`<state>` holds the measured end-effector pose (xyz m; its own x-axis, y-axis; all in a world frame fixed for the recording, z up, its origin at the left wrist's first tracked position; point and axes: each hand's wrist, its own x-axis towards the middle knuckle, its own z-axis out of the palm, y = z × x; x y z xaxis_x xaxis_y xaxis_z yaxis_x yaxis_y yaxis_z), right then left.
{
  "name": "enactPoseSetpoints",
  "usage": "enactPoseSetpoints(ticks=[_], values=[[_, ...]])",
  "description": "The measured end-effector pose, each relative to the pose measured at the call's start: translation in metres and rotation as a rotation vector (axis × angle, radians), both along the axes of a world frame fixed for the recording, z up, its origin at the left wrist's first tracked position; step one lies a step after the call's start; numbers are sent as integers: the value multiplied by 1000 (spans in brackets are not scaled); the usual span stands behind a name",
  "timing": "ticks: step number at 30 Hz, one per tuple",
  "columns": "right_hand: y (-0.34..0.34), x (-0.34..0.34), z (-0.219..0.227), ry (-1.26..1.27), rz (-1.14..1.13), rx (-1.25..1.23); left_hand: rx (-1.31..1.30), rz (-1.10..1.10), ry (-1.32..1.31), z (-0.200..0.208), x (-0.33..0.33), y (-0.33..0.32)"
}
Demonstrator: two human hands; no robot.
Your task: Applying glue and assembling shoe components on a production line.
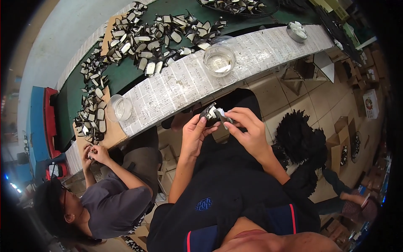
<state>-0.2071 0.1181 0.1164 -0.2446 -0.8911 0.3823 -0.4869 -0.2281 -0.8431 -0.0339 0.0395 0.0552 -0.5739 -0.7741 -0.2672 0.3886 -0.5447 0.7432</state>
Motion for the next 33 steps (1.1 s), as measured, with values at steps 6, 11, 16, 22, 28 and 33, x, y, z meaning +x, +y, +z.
enactPoseSetpoints(ticks=[6,11,16,22,28,33], values=[[1,11,-10,41,37,-22,7,28,-7,-8,5,4],[1,5,-10,144,-19,-58,16,22,-28,2,3,3],[-1,-10,-12,214,-177,-56,34,22,-36,-4,5,-2],[8,-33,-23,-108,-198,28,-1,5,-109,-9,9,-2],[37,-50,-135,-570,-148,298,7,-186,-285,5,36,-36],[51,-39,-185,-1083,-171,371,-514,60,-415,60,-3,-164]])
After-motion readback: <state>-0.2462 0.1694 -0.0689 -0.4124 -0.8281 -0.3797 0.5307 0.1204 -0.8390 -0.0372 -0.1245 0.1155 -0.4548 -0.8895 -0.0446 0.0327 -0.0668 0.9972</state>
